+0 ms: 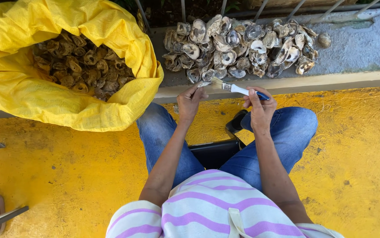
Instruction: Cleaning oyster shells with a brush.
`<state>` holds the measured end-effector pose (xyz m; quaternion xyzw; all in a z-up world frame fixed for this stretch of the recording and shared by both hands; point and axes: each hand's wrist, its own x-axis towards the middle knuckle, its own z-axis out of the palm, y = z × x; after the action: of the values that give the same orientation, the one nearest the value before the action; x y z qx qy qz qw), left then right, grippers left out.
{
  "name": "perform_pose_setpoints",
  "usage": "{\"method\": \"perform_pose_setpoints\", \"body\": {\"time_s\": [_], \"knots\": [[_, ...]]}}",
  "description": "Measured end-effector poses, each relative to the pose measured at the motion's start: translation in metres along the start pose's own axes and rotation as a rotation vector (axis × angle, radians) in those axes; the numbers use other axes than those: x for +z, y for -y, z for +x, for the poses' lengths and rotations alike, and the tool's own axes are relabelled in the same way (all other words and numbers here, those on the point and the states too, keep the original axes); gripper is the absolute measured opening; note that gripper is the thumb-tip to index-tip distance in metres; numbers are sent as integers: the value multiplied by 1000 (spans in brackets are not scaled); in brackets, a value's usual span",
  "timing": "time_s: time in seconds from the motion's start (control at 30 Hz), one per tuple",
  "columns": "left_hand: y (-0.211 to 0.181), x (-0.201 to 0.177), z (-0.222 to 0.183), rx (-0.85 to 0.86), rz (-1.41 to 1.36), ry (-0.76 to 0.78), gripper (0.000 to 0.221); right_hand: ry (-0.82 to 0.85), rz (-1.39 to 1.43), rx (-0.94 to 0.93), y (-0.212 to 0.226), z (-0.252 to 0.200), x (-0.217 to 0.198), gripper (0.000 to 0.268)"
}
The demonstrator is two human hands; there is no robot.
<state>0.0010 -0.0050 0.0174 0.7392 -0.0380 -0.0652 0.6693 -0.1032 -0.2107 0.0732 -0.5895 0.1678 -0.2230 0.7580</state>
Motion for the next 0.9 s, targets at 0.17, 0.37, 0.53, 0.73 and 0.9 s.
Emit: {"method": "perform_pose_setpoints", "body": {"time_s": [0.17, 0.37, 0.53, 0.73, 0.9], "knots": [[8, 12, 10, 77, -421, 17, 29, 25, -20, -51, 10, -2, 5, 19], [2, 4, 14, -114, -605, 126, 48, 7, -62, -88, 16, -4, 9, 17], [29, 2, 17, -349, -811, 199, 45, 33, -190, -116, 18, -6, 12, 18], [20, 4, 14, -305, -584, 134, 39, 25, -180, -178, 14, 0, 10, 18], [37, 2, 16, -227, -555, 164, 36, 117, -233, -87, 12, 5, 14, 18]]}}
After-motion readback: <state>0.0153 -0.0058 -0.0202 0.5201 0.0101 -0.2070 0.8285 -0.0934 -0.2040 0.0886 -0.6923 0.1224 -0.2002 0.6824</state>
